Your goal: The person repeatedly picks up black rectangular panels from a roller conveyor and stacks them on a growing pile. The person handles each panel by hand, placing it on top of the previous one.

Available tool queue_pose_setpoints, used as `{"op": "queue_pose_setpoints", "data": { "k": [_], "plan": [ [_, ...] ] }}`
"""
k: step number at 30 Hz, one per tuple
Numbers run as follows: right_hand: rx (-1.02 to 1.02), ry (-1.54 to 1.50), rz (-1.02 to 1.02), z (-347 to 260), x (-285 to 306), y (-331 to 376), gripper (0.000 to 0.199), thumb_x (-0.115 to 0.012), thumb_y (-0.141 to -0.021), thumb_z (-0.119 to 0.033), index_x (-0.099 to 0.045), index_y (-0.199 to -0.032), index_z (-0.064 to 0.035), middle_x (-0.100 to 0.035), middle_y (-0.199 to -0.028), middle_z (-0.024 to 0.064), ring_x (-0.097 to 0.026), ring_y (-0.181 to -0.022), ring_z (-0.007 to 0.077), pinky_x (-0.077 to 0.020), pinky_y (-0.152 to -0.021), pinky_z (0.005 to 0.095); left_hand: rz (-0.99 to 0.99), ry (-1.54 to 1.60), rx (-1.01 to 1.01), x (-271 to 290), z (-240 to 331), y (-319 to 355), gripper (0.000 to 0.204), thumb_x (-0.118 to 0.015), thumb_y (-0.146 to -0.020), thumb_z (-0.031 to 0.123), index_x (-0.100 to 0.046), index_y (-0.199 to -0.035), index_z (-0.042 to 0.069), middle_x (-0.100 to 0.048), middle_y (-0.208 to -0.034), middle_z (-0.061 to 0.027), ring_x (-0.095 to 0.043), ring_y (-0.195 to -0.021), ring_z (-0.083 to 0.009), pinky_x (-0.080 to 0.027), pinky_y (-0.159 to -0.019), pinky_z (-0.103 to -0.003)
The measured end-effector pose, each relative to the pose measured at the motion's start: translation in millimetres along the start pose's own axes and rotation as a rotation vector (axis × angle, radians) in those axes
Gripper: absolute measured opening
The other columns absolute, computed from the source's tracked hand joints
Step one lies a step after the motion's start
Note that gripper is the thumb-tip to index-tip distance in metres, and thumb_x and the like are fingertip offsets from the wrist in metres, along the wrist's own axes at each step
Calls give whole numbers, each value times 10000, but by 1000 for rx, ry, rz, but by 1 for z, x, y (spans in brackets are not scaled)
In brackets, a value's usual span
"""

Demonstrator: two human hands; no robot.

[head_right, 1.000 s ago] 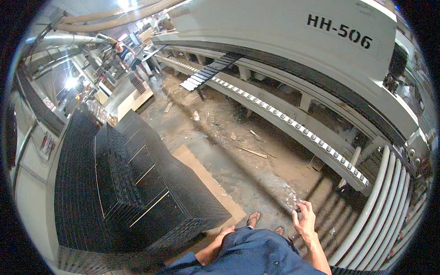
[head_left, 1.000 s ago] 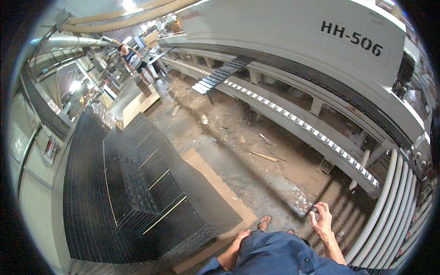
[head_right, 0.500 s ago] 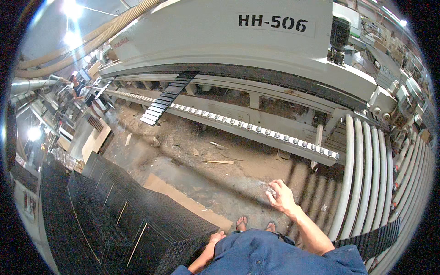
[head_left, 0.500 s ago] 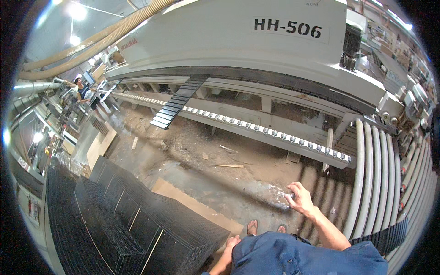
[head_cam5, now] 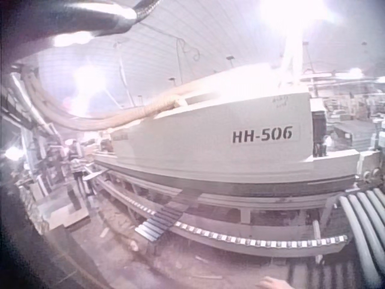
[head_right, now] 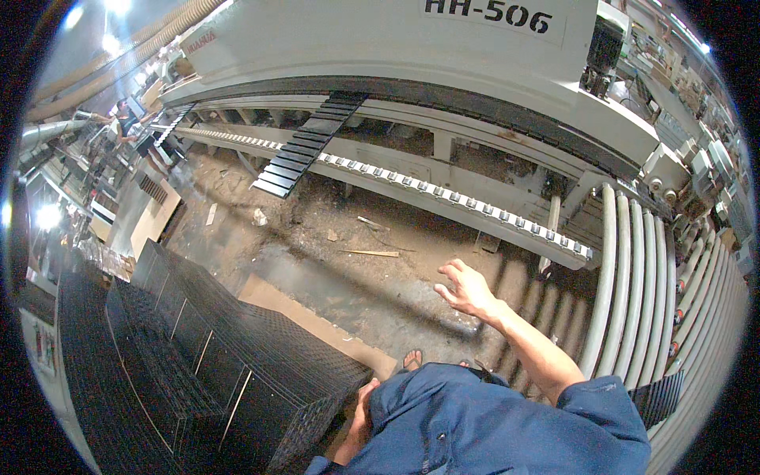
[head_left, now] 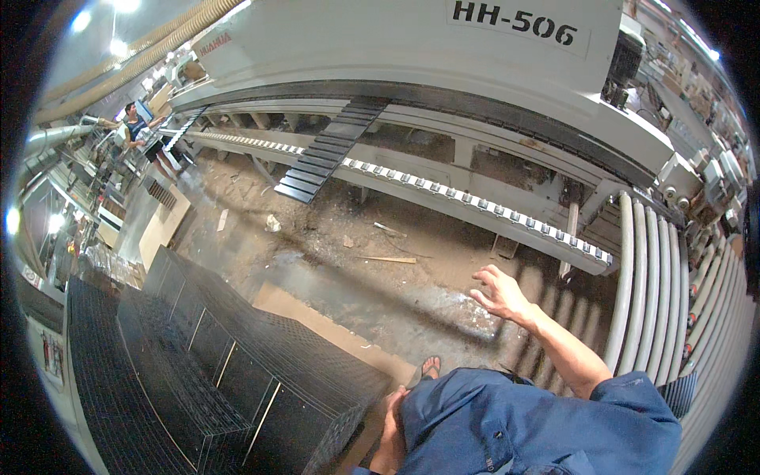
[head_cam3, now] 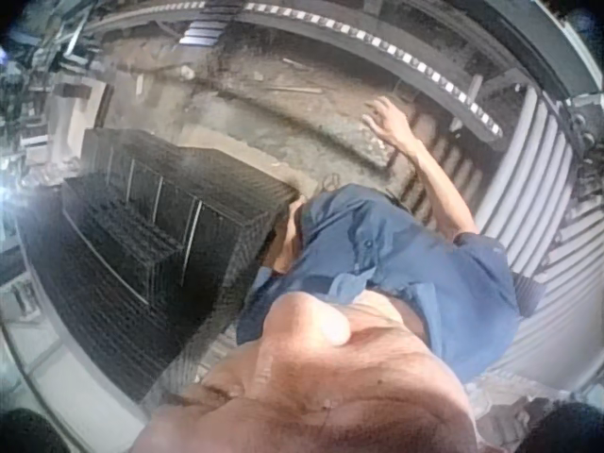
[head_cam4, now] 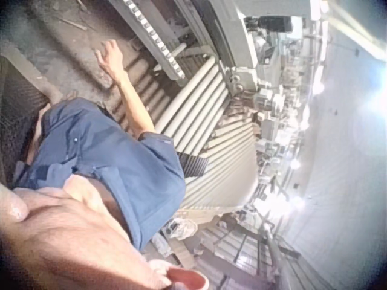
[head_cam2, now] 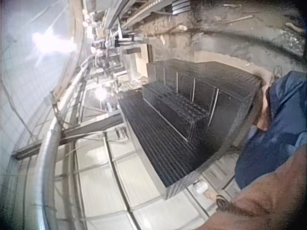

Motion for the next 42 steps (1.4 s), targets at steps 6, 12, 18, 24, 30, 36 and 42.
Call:
{"op": "queue_pose_setpoints", "data": {
  "k": [6,12,18,24,30,36,42],
  "plan": [
    [160,21,-57,-23,-23,-49,413,-677,-872,-345,-606,-1139,-37,-589,-1110,179,-610,-1001,378,-514,-869,442,-22,52,-78,0,1,-17,272,-639,-926,256,-634,-914,-15,-677,-890,-97,-637,-780,-202,-537,-722,-362],
    [230,57,-91,-40,-36,-89,405,-693,-856,-331,-607,-1114,-31,-584,-1046,185,-589,-980,375,-502,-849,446,-43,109,-199,-3,15,-24,279,-633,-925,245,-633,-851,-24,-670,-848,-95,-629,-745,-195,-540,-700,-356],
    [265,76,-57,-38,-56,-128,431,-708,-838,-326,-598,-1118,-17,-589,-1086,183,-567,-1020,366,-480,-891,451,-115,125,-502,2,22,-16,300,-628,-925,235,-631,-789,-33,-664,-806,-93,-621,-711,-188,-543,-677,-350],
    [242,61,-13,-44,-76,-167,422,-694,-854,-312,-595,-1136,-14,-593,-1172,173,-562,-1089,362,-468,-936,459,-104,30,-501,8,19,-20,290,-626,-920,248,-666,-761,8,-611,-759,-13,-562,-659,-120,-506,-639,-298],
    [208,69,-26,-59,-87,-188,458,-701,-849,-298,-577,-1180,-6,-545,-1265,175,-535,-1141,364,-447,-977,475,-99,10,-199,22,21,-32,318,-624,-925,317,-660,-828,17,-641,-806,-29,-561,-682,-132,-489,-667,-293],
    [155,194,127,-45,-101,-195,510,-726,-800,-313,-584,-1170,9,-510,-1281,195,-481,-1209,369,-377,-1039,485,-141,-60,-124,19,46,-47,340,-618,-931,346,-660,-865,15,-655,-837,-41,-566,-704,-146,-484,-689,-296],
    [26,285,202,-33,-98,-174,574,-753,-767,-369,-554,-1152,9,-523,-1224,187,-504,-1157,348,-375,-1030,468,-162,-155,-79,8,74,-48,343,-607,-937,334,-663,-872,2,-655,-852,-49,-576,-725,-160,-490,-705,-308]
  ]
}}
Point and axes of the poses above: each hand's wrist, its own y-axis away from the middle knuckle, its own x-axis out of the back of the hand, z = x × y, the point moved 1 cm from there along -y, towards the middle knuckle
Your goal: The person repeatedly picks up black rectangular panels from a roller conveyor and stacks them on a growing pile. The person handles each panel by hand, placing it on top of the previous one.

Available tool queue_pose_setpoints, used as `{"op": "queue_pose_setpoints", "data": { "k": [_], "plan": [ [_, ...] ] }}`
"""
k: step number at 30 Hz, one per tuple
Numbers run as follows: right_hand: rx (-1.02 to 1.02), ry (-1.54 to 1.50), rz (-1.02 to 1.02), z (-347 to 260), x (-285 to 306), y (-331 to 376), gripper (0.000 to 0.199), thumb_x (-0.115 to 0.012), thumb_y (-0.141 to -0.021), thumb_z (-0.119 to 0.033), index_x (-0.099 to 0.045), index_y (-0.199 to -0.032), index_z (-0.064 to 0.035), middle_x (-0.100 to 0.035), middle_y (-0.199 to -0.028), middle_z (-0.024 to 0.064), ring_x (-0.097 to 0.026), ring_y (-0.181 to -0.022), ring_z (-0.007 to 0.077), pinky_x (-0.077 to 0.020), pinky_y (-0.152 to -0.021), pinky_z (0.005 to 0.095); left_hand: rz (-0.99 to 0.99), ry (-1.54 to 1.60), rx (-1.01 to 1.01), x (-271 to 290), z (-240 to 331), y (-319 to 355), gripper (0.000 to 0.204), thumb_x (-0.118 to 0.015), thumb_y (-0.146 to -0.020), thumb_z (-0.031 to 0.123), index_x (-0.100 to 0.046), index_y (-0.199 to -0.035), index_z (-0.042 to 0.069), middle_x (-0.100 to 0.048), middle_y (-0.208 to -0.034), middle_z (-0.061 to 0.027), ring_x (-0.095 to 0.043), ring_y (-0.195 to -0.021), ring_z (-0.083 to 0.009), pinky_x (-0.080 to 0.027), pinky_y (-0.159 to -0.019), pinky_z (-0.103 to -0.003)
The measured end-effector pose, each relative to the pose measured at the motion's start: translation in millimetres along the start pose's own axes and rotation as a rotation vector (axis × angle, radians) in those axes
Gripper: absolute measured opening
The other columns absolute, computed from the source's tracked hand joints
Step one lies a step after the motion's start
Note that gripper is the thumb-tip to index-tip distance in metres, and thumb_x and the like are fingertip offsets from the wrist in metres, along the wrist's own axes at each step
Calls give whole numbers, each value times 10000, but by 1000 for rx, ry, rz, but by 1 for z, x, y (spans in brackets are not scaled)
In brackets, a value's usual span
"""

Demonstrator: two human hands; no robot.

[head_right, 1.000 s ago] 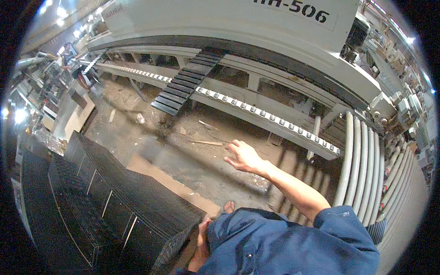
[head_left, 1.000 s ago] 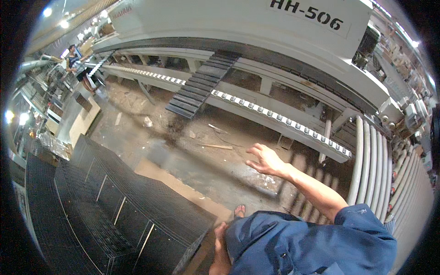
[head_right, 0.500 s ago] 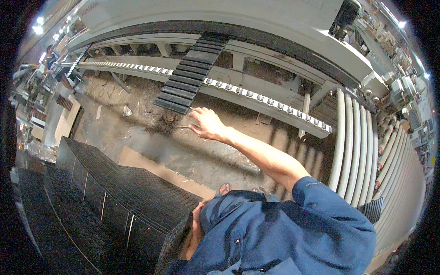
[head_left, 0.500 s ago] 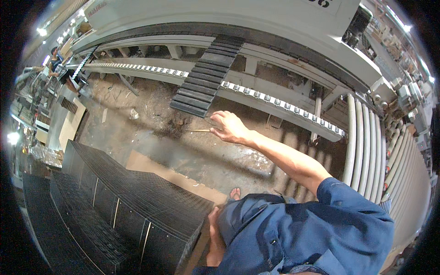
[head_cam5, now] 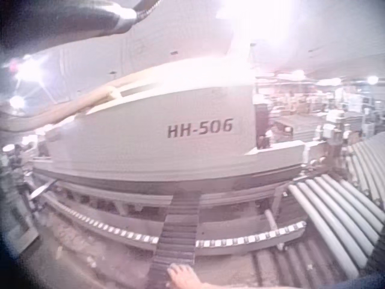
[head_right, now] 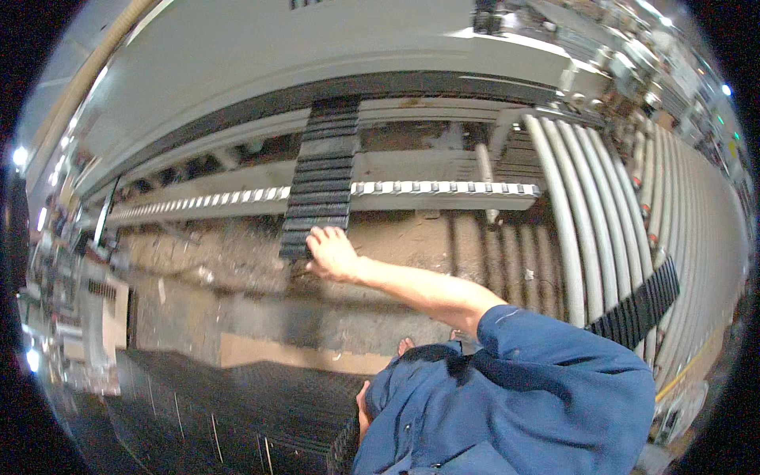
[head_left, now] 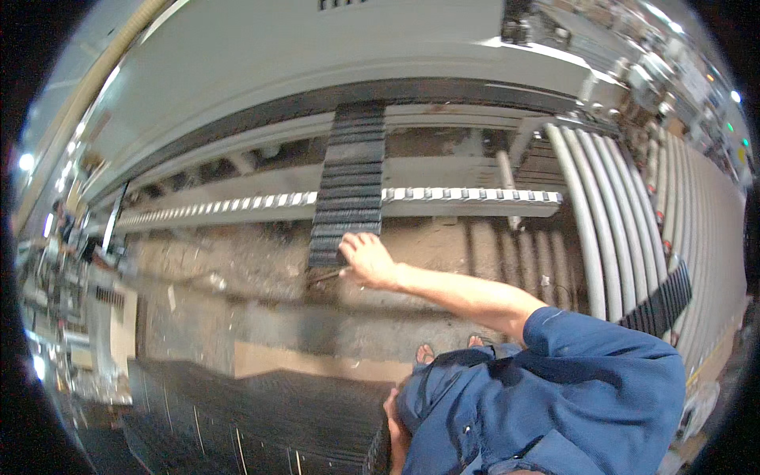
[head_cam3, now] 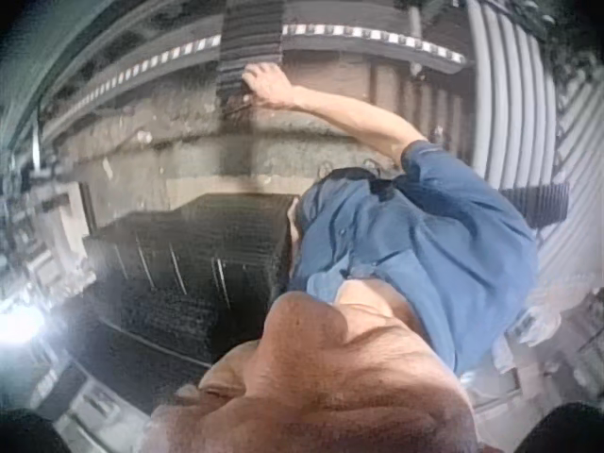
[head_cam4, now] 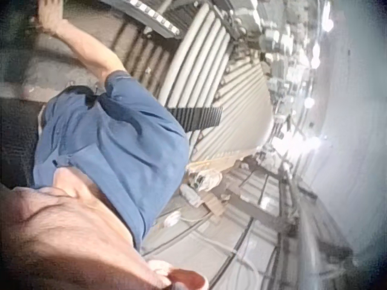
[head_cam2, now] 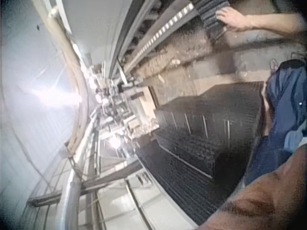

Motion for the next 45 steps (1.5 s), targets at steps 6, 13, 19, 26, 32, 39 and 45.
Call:
{"op": "queue_pose_setpoints", "data": {
  "k": [6,13,19,26,32,39,45],
  "plan": [
    [-30,164,4,24,23,33,403,-611,-769,-165,-553,-1137,-9,-568,-1092,137,-532,-1038,300,-435,-870,437,-43,-100,43,-13,37,-9,345,-595,-943,322,-667,-879,-10,-655,-866,-57,-585,-745,-175,-496,-721,-321],
    [-108,215,78,61,57,93,586,-734,-679,-197,-537,-1211,-51,-540,-1083,93,-522,-1025,265,-424,-892,401,-43,55,187,-39,59,-18,306,-586,-950,290,-668,-894,0,-653,-919,-52,-585,-786,-183,-500,-747,-333],
    [-232,151,8,83,84,130,736,-816,-642,-249,-500,-1271,-38,-517,-1182,97,-507,-1088,268,-421,-941,394,-541,-100,-96,-54,71,-59,292,-520,-977,337,-554,-920,53,-623,-930,-127,-605,-897,-283,-510,-830,-419],
    [-253,162,68,115,118,176,621,-795,-649,-189,-548,-1200,-46,-532,-1172,111,-508,-1096,285,-434,-941,413,-487,-429,-276,-91,97,-51,358,-511,-986,401,-522,-837,76,-641,-944,-158,-625,-852,-319,-539,-762,-428],
    [-290,152,23,139,147,212,604,-785,-701,-226,-535,-1227,-65,-528,-1210,120,-498,-1145,316,-418,-999,443,-485,-646,-458,-103,92,-10,332,-471,-1010,341,-516,-833,63,-629,-795,-123,-614,-712,-243,-540,-643,-321],
    [-284,224,-16,174,182,260,677,-795,-689,-246,-518,-1282,-75,-515,-1249,118,-483,-1192,313,-435,-984,437,-324,-378,-143,-124,56,47,371,-482,-1003,368,-572,-826,55,-643,-820,-108,-606,-733,-248,-524,-712,-381],
    [-290,218,42,198,213,298,637,-779,-717,-261,-530,-1267,-58,-536,-1234,131,-512,-1143,319,-452,-955,433,-266,-501,-88,-147,44,47,367,-487,-1001,370,-585,-858,47,-648,-850,-115,-608,-766,-244,-518,-733,-381]
  ]
}}
Point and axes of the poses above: each hand's wrist, its own y-axis away from the middle knuckle, its own x-axis out of the back of the hand, z = x × y, the point moved 1 cm from there along -y, towards the middle knuckle
